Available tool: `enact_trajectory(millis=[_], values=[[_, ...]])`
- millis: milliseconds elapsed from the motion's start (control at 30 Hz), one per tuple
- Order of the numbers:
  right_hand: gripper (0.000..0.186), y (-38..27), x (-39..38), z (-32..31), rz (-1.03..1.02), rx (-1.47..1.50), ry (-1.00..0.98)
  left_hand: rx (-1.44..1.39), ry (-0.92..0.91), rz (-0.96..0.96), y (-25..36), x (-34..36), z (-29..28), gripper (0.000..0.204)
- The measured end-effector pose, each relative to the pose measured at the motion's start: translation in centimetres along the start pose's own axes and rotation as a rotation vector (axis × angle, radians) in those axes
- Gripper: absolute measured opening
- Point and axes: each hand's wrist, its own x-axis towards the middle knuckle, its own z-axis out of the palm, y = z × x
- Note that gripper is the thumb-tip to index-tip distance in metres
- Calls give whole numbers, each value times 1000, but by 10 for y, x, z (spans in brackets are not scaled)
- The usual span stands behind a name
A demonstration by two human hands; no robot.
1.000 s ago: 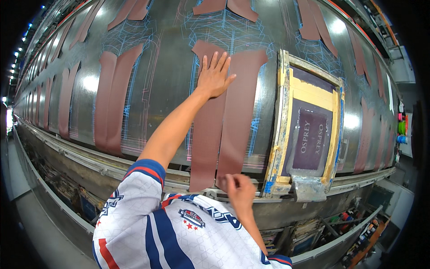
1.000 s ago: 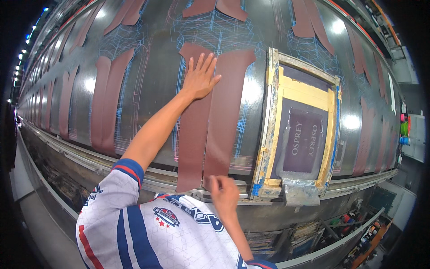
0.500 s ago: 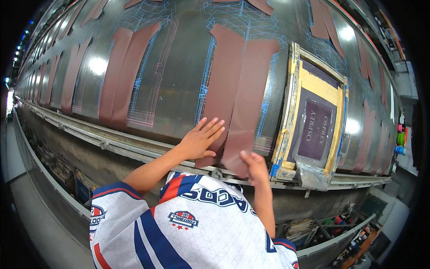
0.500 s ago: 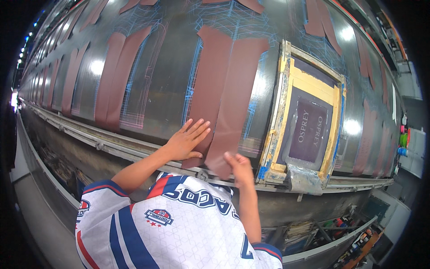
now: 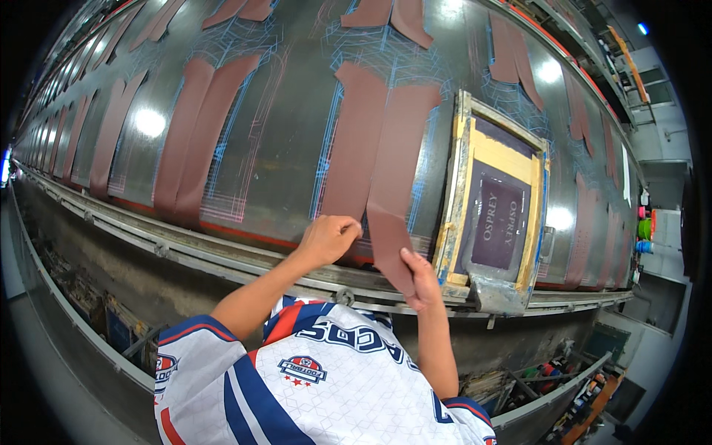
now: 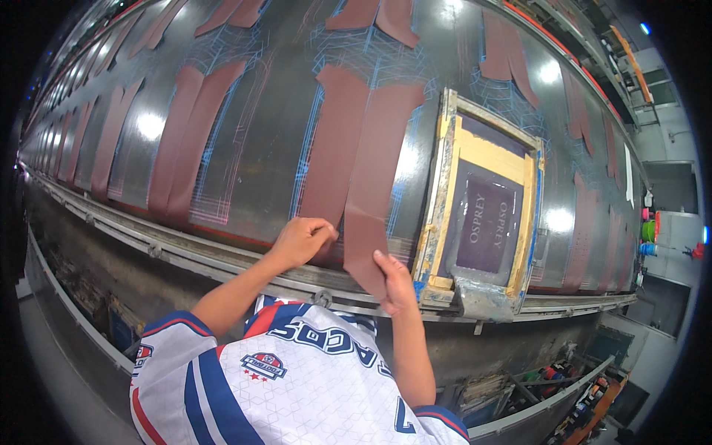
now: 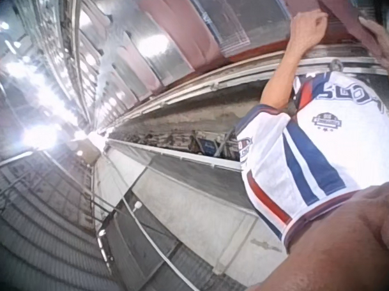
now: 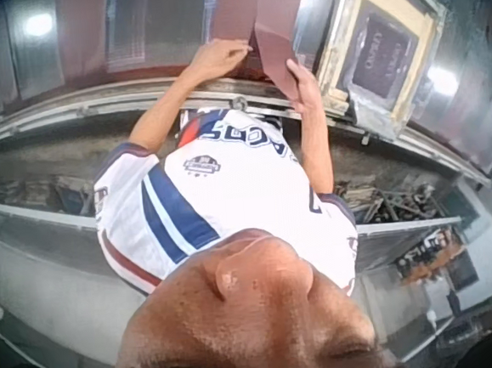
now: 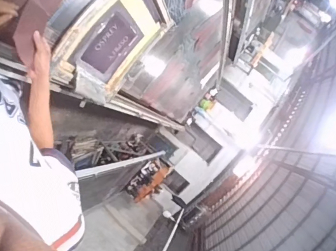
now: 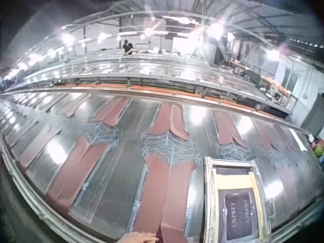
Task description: The person pours ink onto a screen printing frame, uses a squeegee to spread ink across the mesh, and repeatedly peels and repositions fabric pieces on the printing table. The person continues to pull ink through the screen multiple times.
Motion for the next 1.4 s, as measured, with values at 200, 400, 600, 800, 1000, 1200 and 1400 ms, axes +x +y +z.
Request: enact_trajectory(millis=[200,400,600,800,1000,1200,1400], values=[[27,-18,-3,13,-56,-88,39,-1114,-181,-423,43,18,27,56],[22,-101,-18,35,-241,-153,11,-1244,93,69,110,48,5,34],[22,-163,-37,61,-400,-186,-17,-1353,62,210,165,59,-33,33],[25,-198,-57,72,-506,-239,-85,-1119,155,335,202,65,-60,34],[28,-215,-64,71,-575,-182,-74,-1111,152,429,231,75,-71,40],[26,-204,-66,62,-555,-314,7,-990,183,429,215,62,-64,41],[43,-151,-32,26,-145,-849,-40,-1193,18,-52,122,-15,25,35]])
